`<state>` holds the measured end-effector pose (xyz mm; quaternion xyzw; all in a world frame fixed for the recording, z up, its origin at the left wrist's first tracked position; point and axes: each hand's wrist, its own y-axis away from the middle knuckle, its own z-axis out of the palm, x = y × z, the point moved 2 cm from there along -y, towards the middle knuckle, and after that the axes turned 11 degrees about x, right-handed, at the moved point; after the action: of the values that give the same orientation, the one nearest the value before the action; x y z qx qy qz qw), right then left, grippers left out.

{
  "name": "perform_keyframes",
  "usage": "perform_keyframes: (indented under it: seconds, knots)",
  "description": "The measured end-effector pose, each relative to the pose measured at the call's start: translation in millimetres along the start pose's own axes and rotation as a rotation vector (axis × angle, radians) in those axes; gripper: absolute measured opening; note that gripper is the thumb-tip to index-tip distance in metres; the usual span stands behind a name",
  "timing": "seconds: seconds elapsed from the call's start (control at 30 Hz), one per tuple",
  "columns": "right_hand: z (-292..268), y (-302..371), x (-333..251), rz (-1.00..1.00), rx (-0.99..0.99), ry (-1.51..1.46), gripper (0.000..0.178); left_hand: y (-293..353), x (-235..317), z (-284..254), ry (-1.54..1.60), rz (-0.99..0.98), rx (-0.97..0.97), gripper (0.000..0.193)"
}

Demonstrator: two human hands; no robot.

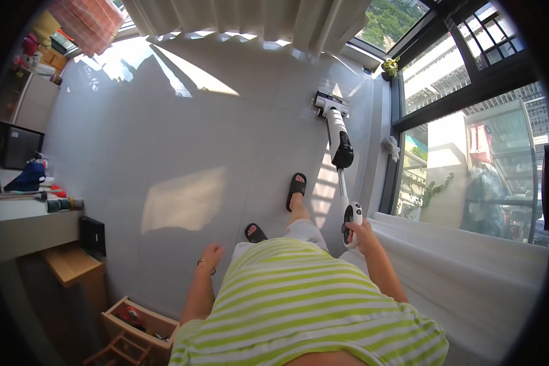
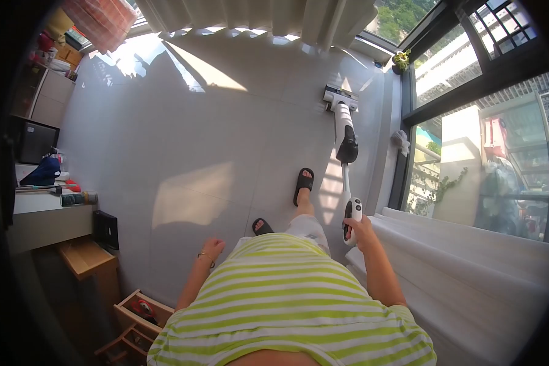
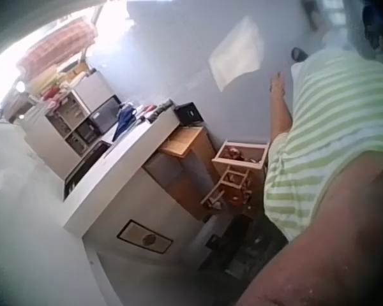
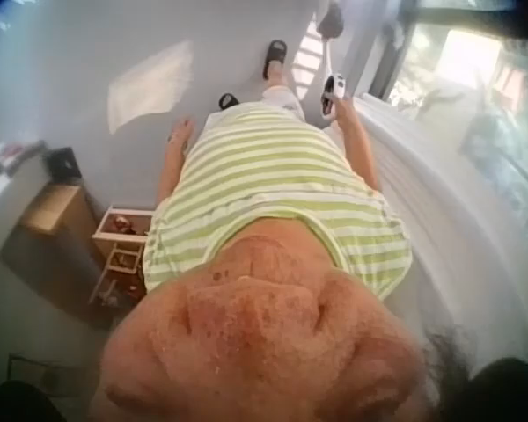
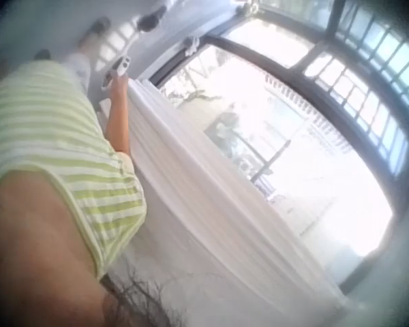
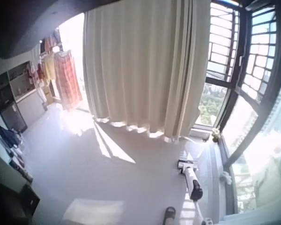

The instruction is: The person uses a floor scrubber to clean the floor tiles, moving the machine back and forth near the large sunlit window.

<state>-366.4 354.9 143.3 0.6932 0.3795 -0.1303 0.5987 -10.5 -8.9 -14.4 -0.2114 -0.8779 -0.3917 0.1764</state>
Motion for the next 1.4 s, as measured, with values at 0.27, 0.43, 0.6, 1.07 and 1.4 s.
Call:
perform_keyframes:
  seconds: [0.27, 0.43, 0.6, 1.07, 1.4]
  knots:
    - [-114.9, 159.4, 14.7, 0.111, 0.122, 0.295, 0.02, 51.7, -61.8, -36.2, 0.071, -0.25, -0.136, 0.037]
    - [-157.0, 168.7, -27.7, 0.099, 0.147, 0.419, 0.021, 35.7, -53.6, -27.1, 0.199, -0.315, -0.092, 0.036]
    - [-133.5, 130.4, -56.2, 0.072, 0.061, 0.325, 0.02, -0.7, -10.2, -15.7, 0.294, -0.214, -0.049, 0.037]
    - [100.3, -199.9, -114.1, -0.171, -0.036, -0.131, 0.019, 10.9, 67.8, -54.4, 0.125, -0.152, 0.228, 0.033]
    - [166.4, -297.5, -193.5, -0.254, 0.003, -0.126, 0.021, 82.7, 73.6, -36.4, 0.204, -0.357, 0.262, 0.031]
